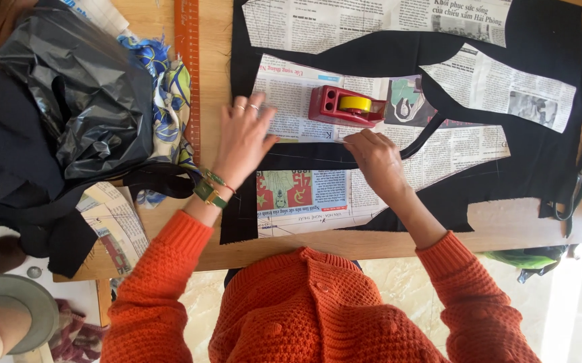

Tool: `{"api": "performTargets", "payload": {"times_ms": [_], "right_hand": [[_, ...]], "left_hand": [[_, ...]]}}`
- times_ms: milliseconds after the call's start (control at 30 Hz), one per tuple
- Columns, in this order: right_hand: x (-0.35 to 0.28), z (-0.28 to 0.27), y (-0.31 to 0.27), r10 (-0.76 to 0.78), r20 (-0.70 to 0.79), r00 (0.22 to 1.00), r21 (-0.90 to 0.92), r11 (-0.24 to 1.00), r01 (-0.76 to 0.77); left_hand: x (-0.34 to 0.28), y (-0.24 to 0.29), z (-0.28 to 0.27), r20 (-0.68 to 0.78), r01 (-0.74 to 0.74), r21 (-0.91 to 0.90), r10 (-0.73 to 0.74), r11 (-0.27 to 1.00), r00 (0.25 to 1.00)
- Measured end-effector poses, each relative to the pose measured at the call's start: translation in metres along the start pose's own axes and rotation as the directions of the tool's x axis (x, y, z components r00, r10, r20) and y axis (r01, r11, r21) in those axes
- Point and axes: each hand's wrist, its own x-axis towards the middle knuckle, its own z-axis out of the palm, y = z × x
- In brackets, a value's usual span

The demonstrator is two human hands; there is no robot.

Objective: The person marks a black fabric piece laid on a table using a white chalk-like tool. They trace along the edges of newspaper patterns placed on the fabric to outline the shape. The person also uses a red tape dispenser to secure the newspaper patterns to the fabric during the process.

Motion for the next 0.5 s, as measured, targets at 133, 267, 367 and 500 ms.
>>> {"api": "performTargets", "payload": {"times_ms": [133, 267, 367, 500], "right_hand": [[0.006, 0.011, -0.013, 0.030, 0.005, 1.000, 0.068, 0.997, -0.030], [0.010, 0.014, -0.015, 0.018, 0.033, 0.999, 0.067, 0.998, -0.020], [0.002, 0.017, -0.006, 0.019, 0.036, 0.999, 0.038, 0.999, -0.021], [-0.021, 0.016, 0.022, 0.018, 0.036, 0.999, -0.015, 1.000, -0.017]], "left_hand": [[-0.011, 0.041, 0.013, -0.038, -0.152, 0.030, 0.153, 0.988, 0.988], [-0.014, 0.058, 0.023, 0.048, -0.215, 0.041, 0.213, 0.976, 0.976], [-0.013, 0.063, 0.018, 0.084, -0.216, 0.112, 0.207, 0.970, 0.975], [-0.013, 0.066, 0.011, 0.072, -0.200, 0.122, 0.193, 0.972, 0.979]]}}
